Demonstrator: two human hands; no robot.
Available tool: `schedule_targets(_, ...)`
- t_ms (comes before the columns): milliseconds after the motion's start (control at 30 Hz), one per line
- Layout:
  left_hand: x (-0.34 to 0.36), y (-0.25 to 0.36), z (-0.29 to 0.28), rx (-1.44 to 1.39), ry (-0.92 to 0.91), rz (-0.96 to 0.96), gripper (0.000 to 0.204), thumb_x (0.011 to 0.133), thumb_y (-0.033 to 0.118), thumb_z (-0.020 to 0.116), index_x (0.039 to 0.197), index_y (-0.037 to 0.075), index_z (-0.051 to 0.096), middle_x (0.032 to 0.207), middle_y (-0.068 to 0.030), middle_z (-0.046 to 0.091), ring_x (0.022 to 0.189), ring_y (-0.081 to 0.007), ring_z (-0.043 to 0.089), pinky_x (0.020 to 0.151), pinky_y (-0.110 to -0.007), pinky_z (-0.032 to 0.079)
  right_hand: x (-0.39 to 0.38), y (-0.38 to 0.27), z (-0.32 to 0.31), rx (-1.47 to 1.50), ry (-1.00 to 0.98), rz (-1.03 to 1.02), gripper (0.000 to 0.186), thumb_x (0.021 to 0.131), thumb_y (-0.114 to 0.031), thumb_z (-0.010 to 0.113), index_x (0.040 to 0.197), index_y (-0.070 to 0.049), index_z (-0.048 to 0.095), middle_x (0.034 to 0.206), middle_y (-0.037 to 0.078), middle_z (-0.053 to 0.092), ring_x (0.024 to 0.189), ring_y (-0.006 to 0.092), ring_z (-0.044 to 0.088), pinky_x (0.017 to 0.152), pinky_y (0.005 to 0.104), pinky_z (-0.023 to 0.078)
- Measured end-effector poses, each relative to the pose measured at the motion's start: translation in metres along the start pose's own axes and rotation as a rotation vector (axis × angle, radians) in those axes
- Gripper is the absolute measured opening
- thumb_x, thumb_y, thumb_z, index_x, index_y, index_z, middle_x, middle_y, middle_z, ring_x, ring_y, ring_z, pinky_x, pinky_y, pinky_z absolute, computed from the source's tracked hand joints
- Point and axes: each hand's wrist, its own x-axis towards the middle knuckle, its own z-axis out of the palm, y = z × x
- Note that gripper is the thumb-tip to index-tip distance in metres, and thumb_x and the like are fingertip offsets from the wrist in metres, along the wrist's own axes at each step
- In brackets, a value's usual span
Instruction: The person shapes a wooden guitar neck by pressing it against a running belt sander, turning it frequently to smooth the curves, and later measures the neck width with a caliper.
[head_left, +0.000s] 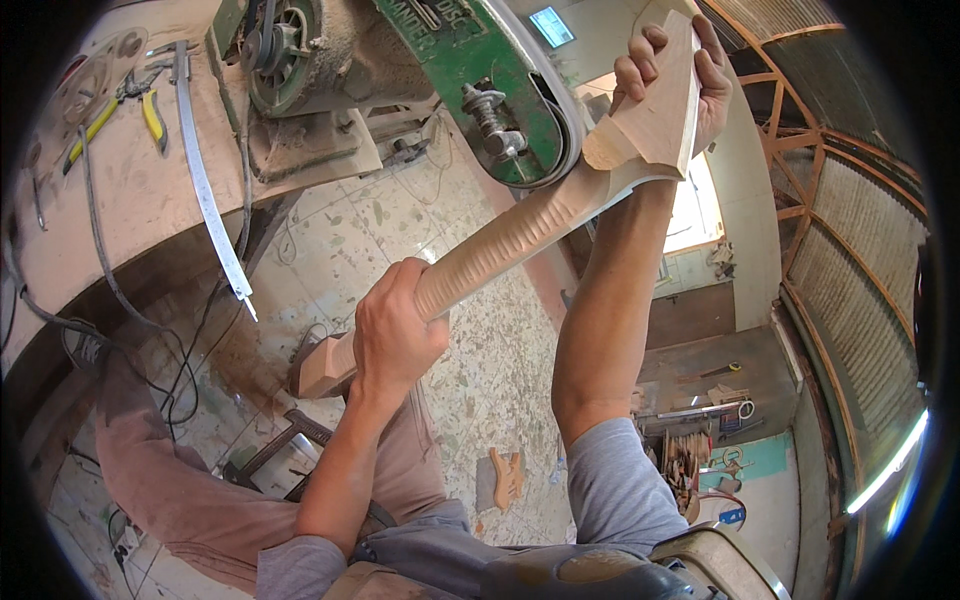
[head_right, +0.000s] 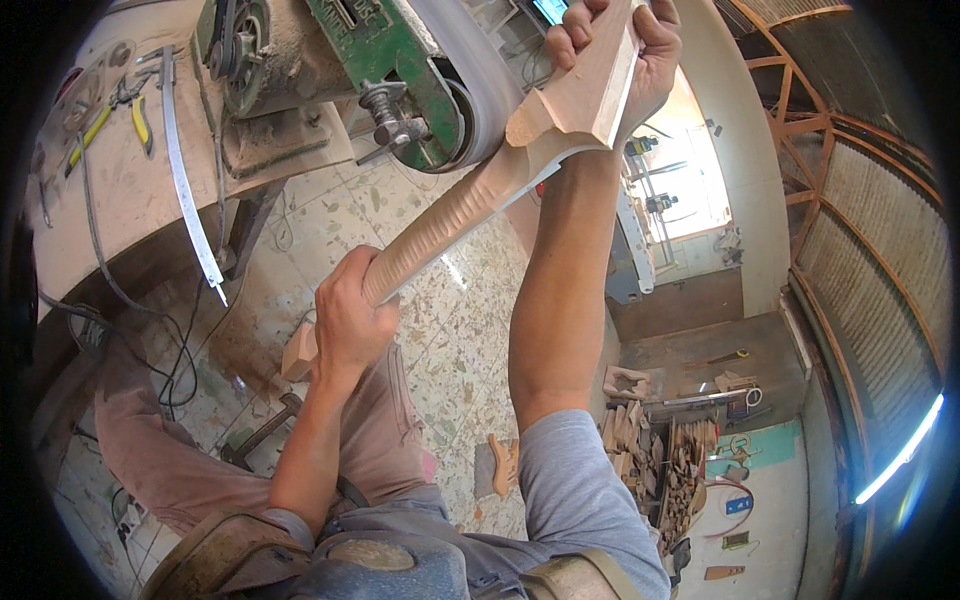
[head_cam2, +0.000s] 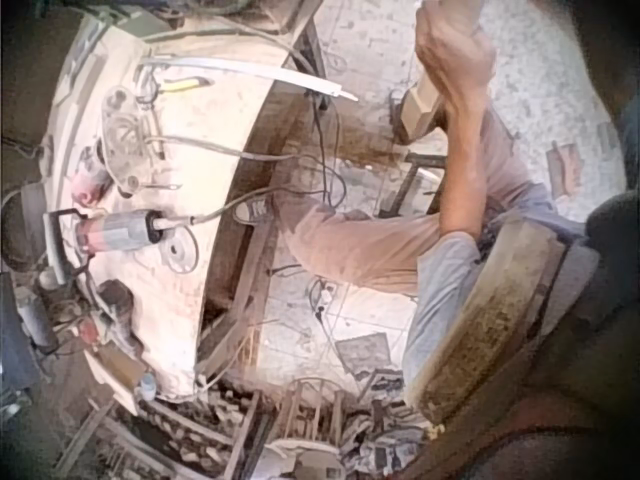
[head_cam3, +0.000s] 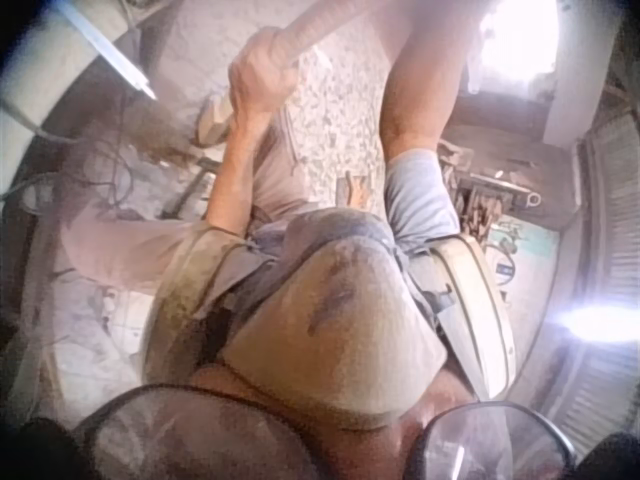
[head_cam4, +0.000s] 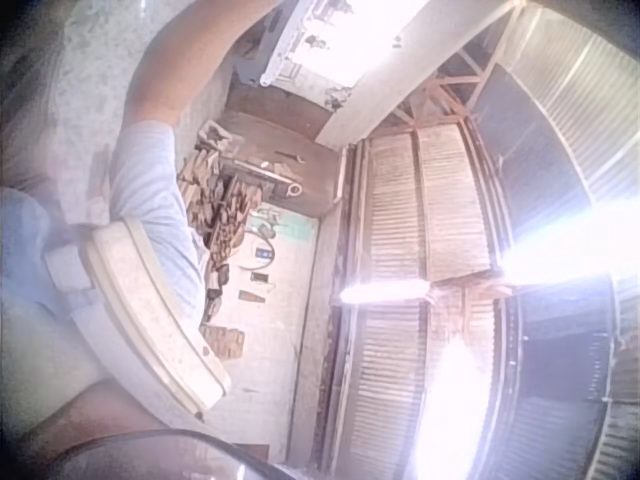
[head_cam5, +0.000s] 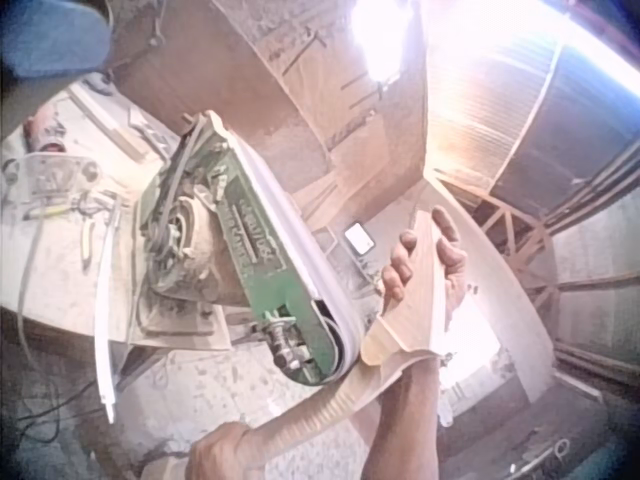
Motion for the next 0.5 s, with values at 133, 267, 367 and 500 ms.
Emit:
schedule_targets(133, 0.005, -0.002, -0.001, -0.047, -0.045, 0.008, 0.025, 0.072, 0.000, 0.065, 0.097, -0.002, 0.064, 0.086, -0.0238, 0.067, 0.081, -0.0475, 0.066, 0.074, -0.048, 0.052, -0.002, -0.003, -0.006, -0.075, 0.051, -0.017, 0.037, 0.101, -0.016, 0.049, 0.135, -0.004, 0.055, 0.106, 0.025, 0.052, 0.074, 0.0286, 0.050, 0.055, 0.0365, 0.047)
schedule_targets(267, 0.009, -0.006, -0.002, -0.072, -0.078, 0.013, 0.024, 0.073, 0.001, 0.065, 0.096, -0.001, 0.065, 0.084, -0.0232, 0.067, 0.080, -0.0459, 0.067, 0.073, -0.046, 0.053, -0.002, -0.003, -0.008, -0.133, 0.089, -0.038, 0.037, 0.100, -0.016, 0.049, 0.134, -0.004, 0.055, 0.102, 0.024, 0.055, 0.071, 0.0288, 0.052, 0.052, 0.0376, 0.046)
schedule_targets(367, 0.011, -0.009, 0.000, -0.093, -0.088, 0.022, 0.025, 0.073, 0.002, 0.064, 0.098, -0.001, 0.066, 0.084, -0.0230, 0.068, 0.080, -0.0449, 0.068, 0.073, -0.045, 0.053, -0.001, -0.004, -0.010, -0.185, 0.086, -0.061, 0.036, 0.100, -0.016, 0.048, 0.134, -0.004, 0.055, 0.099, 0.024, 0.057, 0.067, 0.0287, 0.054, 0.049, 0.0383, 0.046)
schedule_targets(500, 0.015, -0.011, 0.001, -0.116, -0.106, 0.015, 0.027, 0.074, 0.004, 0.065, 0.100, -0.002, 0.068, 0.086, -0.0234, 0.069, 0.082, -0.0438, 0.069, 0.073, -0.043, 0.054, -0.003, -0.003, -0.008, -0.235, 0.126, -0.090, 0.035, 0.101, -0.016, 0.048, 0.133, -0.005, 0.055, 0.098, 0.022, 0.058, 0.065, 0.0281, 0.054, 0.048, 0.0375, 0.046)
